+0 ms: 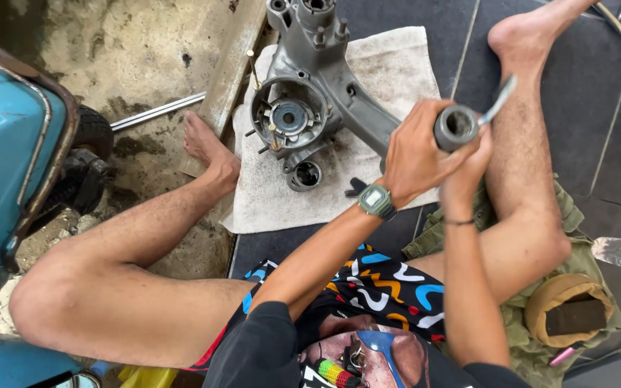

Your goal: The person cleans a motorcycle engine casing by scrubbing it with a brush and wiping it with a cloth.

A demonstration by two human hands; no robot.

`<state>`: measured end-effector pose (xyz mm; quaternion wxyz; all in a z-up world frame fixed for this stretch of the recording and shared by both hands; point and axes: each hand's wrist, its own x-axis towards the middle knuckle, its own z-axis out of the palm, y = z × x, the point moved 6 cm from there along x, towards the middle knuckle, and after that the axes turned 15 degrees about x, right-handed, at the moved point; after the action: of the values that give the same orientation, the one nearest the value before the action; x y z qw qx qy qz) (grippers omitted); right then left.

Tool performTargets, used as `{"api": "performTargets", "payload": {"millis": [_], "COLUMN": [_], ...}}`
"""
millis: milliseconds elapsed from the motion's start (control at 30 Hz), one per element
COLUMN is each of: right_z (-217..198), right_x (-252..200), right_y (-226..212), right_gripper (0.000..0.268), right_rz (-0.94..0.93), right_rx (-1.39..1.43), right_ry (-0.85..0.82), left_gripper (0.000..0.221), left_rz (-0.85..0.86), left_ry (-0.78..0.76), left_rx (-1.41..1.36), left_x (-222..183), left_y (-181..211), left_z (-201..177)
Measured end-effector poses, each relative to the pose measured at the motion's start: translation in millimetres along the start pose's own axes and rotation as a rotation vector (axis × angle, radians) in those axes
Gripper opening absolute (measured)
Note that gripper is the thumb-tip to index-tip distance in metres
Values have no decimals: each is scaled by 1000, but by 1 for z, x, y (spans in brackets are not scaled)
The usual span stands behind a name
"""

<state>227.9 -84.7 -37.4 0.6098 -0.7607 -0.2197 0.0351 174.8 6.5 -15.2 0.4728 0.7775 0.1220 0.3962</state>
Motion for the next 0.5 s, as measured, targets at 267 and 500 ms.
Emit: {"api": "performTargets", "payload": {"millis": [267, 500], "right_z": [87, 124], "right_x": [-97, -102], "right_y": [-26, -12], "right_gripper": [22, 19], "right_rz": [81, 159], "right_rx": [-27, -49], "right_ry": [94, 231], "left_gripper": [43, 38], "left_rz": [-137, -140], "left_ry": [-155, -210], "left_rx": [52, 41], "left_x": [29, 26], "left_y": [8, 3], "left_z": [26, 52]}}
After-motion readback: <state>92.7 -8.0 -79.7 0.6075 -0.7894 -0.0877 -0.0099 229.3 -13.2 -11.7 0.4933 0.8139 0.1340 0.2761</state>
